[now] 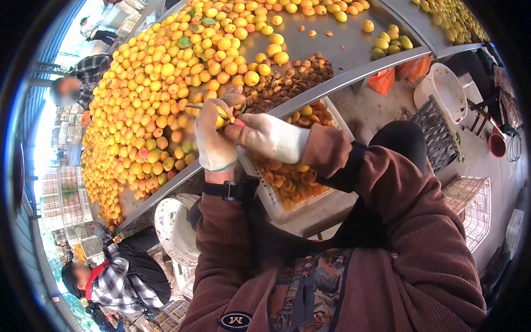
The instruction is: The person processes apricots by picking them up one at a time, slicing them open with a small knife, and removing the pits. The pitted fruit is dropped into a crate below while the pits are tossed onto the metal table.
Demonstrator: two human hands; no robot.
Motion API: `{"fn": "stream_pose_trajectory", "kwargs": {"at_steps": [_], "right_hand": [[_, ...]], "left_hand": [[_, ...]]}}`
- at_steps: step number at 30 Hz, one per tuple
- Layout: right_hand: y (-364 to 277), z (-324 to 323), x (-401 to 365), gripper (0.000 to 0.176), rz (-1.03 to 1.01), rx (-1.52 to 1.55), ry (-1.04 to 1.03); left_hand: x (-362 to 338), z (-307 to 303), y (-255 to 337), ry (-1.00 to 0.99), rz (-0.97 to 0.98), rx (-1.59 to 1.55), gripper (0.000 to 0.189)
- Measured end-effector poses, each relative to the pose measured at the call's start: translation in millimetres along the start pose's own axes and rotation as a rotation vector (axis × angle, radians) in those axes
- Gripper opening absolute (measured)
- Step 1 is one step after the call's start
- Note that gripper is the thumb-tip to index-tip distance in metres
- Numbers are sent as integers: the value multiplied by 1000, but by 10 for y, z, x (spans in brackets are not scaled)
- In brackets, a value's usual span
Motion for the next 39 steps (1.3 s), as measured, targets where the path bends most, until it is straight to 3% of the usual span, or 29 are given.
{"fn": "stream_pose_trajectory", "kwargs": {"at_steps": [2,4,8,10,11,12,14,15,16,18,20,21,22,24,25,28,29,30,32,33,36,38,39], "right_hand": [[48,57,-76,50,-104,-64,211],[148,93,-80,41,13,-55,215],[183,8,-37,42,-33,-76,219],[76,-32,28,51,-69,-85,82],[38,-95,0,50,44,-131,-14],[61,-111,-31,51,150,-1,-53],[68,-166,-16,52,78,-76,-157],[63,-155,-59,54,237,-52,-215],[98,-129,-72,54,239,-47,-218],[-81,-95,-83,53,-89,-101,-128],[-113,12,-133,46,-88,-62,7],[-60,90,-164,41,-100,10,86],[42,133,-171,37,-112,81,167],[131,141,-132,39,-157,-84,236],[171,133,-118,40,-118,-81,216],[64,61,-91,45,-14,21,127],[57,56,-90,48,66,117,49],[175,1,-25,52,112,-24,-2],[86,-75,-53,55,142,-39,-118],[54,-93,-38,57,98,-56,-122],[96,-68,-96,54,254,-16,-150],[-72,3,-93,51,-19,-76,-7],[-14,75,-120,52,-73,47,84]], "left_hand": [[-46,-93,-222,172,-65,-295,32],[-80,17,-278,193,-82,-354,35],[-61,-33,-349,215,-117,-469,43],[-47,-27,-318,76,-170,-445,38],[-26,-90,-243,-2,-177,-258,32],[1,-109,-36,-80,-16,149,24],[-38,-151,-22,-92,-221,179,17],[-59,-138,-15,-89,-227,178,17],[-67,-135,40,-63,-156,212,16],[-92,-89,74,-39,-88,251,14],[-119,-25,152,21,70,236,16],[-154,-43,105,12,343,622,23],[-159,7,93,7,343,621,23],[-135,18,-200,130,-35,-258,28],[-177,20,-193,212,-65,-194,34],[-115,-101,-201,150,15,69,35],[-98,-148,-178,37,67,136,30],[-91,-167,-62,-99,212,438,22],[-75,-190,53,-119,-105,211,13],[-45,-117,180,-221,156,457,7],[-56,-160,90,-123,29,318,18],[-98,-13,47,-48,132,360,24],[-124,-20,-56,65,72,126,26]]}}
Point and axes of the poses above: each hand's wrist, its own x-axis towards the middle knuckle, its own z-axis out of the palm, y = z × x, the point moved 7 cm from there along x, towards the middle knuckle, and after that the axes turned 1 degree about -x, right-handed, at the moved point
